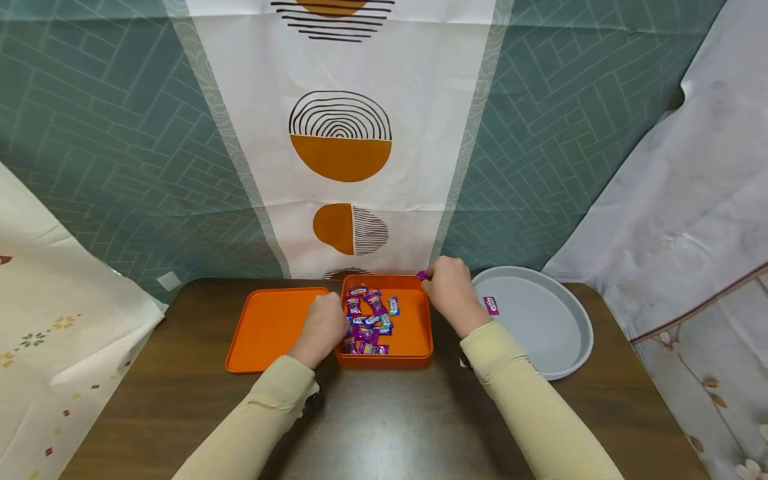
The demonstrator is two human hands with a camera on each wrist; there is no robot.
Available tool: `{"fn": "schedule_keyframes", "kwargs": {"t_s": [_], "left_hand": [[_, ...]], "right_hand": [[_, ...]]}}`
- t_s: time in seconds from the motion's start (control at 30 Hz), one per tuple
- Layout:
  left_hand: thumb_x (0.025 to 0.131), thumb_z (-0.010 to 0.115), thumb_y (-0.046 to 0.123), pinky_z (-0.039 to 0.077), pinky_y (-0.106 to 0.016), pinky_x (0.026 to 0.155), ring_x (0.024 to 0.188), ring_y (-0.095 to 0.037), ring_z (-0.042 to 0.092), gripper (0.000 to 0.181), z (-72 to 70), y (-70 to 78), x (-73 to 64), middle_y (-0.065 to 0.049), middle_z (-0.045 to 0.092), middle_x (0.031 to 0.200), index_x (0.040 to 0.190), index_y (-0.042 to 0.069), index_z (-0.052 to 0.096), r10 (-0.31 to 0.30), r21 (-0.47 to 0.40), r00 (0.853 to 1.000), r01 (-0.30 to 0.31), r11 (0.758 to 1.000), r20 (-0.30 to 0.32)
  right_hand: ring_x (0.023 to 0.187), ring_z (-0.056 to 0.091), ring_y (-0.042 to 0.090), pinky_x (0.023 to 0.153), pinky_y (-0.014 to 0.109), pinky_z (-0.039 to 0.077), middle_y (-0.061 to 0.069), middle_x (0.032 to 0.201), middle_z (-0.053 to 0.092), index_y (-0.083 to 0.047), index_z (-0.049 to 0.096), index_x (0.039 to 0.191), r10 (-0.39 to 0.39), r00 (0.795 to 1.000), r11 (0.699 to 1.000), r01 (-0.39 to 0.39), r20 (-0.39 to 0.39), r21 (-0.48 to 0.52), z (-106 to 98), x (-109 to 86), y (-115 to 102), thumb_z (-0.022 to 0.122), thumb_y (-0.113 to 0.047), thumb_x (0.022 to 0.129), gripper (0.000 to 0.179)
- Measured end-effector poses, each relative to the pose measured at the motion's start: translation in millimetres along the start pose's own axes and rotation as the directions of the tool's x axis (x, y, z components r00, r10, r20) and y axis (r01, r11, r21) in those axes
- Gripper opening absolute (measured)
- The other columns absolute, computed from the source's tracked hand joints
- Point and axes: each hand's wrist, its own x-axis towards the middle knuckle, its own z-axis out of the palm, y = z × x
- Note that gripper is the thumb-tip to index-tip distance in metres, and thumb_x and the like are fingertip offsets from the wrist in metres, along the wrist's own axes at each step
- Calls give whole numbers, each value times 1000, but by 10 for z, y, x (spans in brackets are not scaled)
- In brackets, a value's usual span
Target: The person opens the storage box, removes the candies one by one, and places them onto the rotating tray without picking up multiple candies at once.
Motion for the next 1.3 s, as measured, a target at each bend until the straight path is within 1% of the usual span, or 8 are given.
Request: {"fn": "schedule_keyframes", "kwargs": {"t_s": [0.23, 0.47, 0.63, 0.83, 0.93, 1.07, 1.17, 1.3], "left_hand": [[78, 74, 13, 58, -37, 57, 62, -22, 62, 28, -1, -20, 3, -12, 67, 80, 100, 0, 65, 4, -12, 1000, -4, 1000, -5], [75, 76, 13, 58, -39, 59, 64, -23, 64, 31, 10, -54, -3, -13, 67, 81, 100, -1, 65, -8, 8, 1000, 8, 1000, -5], [76, 76, 14, 58, -39, 59, 65, -23, 64, 32, 18, -57, -4, -13, 68, 83, 102, -1, 65, 0, 14, 1000, 0, 1000, 2], [76, 76, 14, 58, -39, 58, 63, -23, 63, 31, 16, -49, 4, -13, 66, 82, 101, 0, 65, -6, -2, 1000, 6, 1000, -5], [76, 75, 14, 58, -39, 57, 62, -22, 62, 30, 23, -45, 11, -13, 66, 81, 100, 0, 65, 1, 3, 1000, 0, 1000, -10], [78, 74, 15, 57, -38, 55, 60, -22, 61, 28, 30, -35, 16, -12, 65, 80, 100, 0, 65, 4, 2, 1000, -4, 1000, -3], [78, 74, 14, 57, -38, 54, 60, -21, 61, 28, 28, -29, 13, -12, 65, 80, 101, 0, 65, -2, -4, 1000, 2, 1000, 5], [77, 75, 14, 58, -38, 56, 61, -21, 62, 30, 15, -19, 9, -12, 66, 81, 101, 0, 64, -6, -3, 1000, 6, 1000, 12]], "right_hand": [[70, 63, 24, 56, 31, 51, 12, 82, 72, -3, 74, 94, 35, 988, 999, -32, -149, 24, -251, 59, 465, 63, -16, 85, 19], [73, 64, 31, 60, 40, 51, 17, 84, 72, 1, 73, 95, 57, 981, 998, -61, -185, -15, -213, 51, 874, 60, -11, 83, 21], [82, 64, 40, 67, 48, 52, 23, 87, 70, 3, 73, 88, 71, 986, 991, -86, -150, -99, -190, 10, 1103, 61, -8, 82, 17], [75, 63, 38, 62, 45, 52, 21, 81, 70, 1, 73, 78, 76, 993, 981, -90, -89, -170, -185, 6, 1282, 62, -5, 76, 13], [68, 61, 35, 58, 42, 50, 17, 71, 69, 0, 72, 70, 81, 996, 977, -89, -50, -194, -173, 16, 1387, 60, -3, 74, 13], [56, 50, 27, 48, 35, 41, 6, 53, 59, -6, 63, 53, 103, 995, 969, -100, 3, -225, -164, 23, 1515, 58, -3, 73, 21], [54, 47, 23, 47, 31, 37, 4, 51, 57, -7, 63, 52, 115, 993, 966, -104, 35, -236, -158, 24, 1578, 60, -3, 73, 21], [55, 52, 20, 50, 30, 41, 7, 62, 67, -4, 72, 65, 104, 992, 972, -87, 66, -216, -131, 36, 1628, 66, -6, 73, 10]]}}
